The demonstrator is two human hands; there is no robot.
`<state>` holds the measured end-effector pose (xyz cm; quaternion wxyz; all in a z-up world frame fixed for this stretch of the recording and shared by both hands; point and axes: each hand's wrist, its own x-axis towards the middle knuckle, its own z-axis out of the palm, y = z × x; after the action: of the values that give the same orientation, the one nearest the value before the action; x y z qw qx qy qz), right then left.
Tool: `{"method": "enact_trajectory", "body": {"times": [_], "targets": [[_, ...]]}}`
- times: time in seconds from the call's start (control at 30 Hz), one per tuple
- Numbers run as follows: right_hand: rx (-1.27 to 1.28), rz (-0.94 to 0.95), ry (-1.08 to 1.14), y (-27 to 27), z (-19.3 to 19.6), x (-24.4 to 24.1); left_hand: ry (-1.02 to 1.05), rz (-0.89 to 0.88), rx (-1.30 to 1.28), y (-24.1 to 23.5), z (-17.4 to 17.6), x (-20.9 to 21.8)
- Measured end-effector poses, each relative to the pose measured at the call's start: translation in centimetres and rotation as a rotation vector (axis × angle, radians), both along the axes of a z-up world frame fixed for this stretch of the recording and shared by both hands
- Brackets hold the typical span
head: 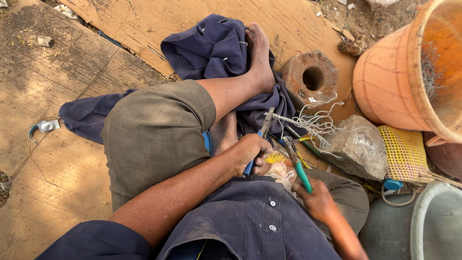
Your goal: The person sits on the ground and uses pliers to strip insulation from a bundle of white wires. They repeatedly pull the insulation off the wire ends and gather the stripped wires in their hand.
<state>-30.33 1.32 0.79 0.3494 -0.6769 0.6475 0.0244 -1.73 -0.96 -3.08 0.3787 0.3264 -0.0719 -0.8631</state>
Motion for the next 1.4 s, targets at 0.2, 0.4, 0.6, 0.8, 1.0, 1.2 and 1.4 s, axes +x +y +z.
{"method": "enact_trajectory", "body": {"times": [0.2, 0.4, 0.6, 0.8, 1.0, 1.2, 1.4], "targets": [[0.003, 0.023, -0.167, -5.0, 1.0, -8.9, 0.169, -0.211, -0.151, 1.1, 1.8, 1.3], [-0.004, -0.145, 0.077, -9.0, 8.2, -11.6, 0.219, -0.362, -0.408, 1.5, 3.8, 3.5], [0.152, 0.150, 0.526, -10.3, 17.7, -9.8, -0.103, -0.567, -0.657, 1.0, 5.1, 4.3], [0.105, 0.150, 0.521, -11.6, 21.0, -8.3, -0.138, -0.637, -0.665, 1.2, 6.0, 4.7], [0.049, 0.308, 0.809, -12.5, 22.6, -6.1, -0.285, -0.652, -0.701, 1.1, 5.7, 4.5], [-0.189, 0.443, 0.870, -9.8, 24.8, -1.5, -0.393, -0.598, -0.746, 0.5, 3.7, 3.6], [-0.364, 0.592, 1.079, -4.2, 25.1, 4.9, -0.642, -0.284, -0.588, 0.0, 2.2, 1.5]]}}
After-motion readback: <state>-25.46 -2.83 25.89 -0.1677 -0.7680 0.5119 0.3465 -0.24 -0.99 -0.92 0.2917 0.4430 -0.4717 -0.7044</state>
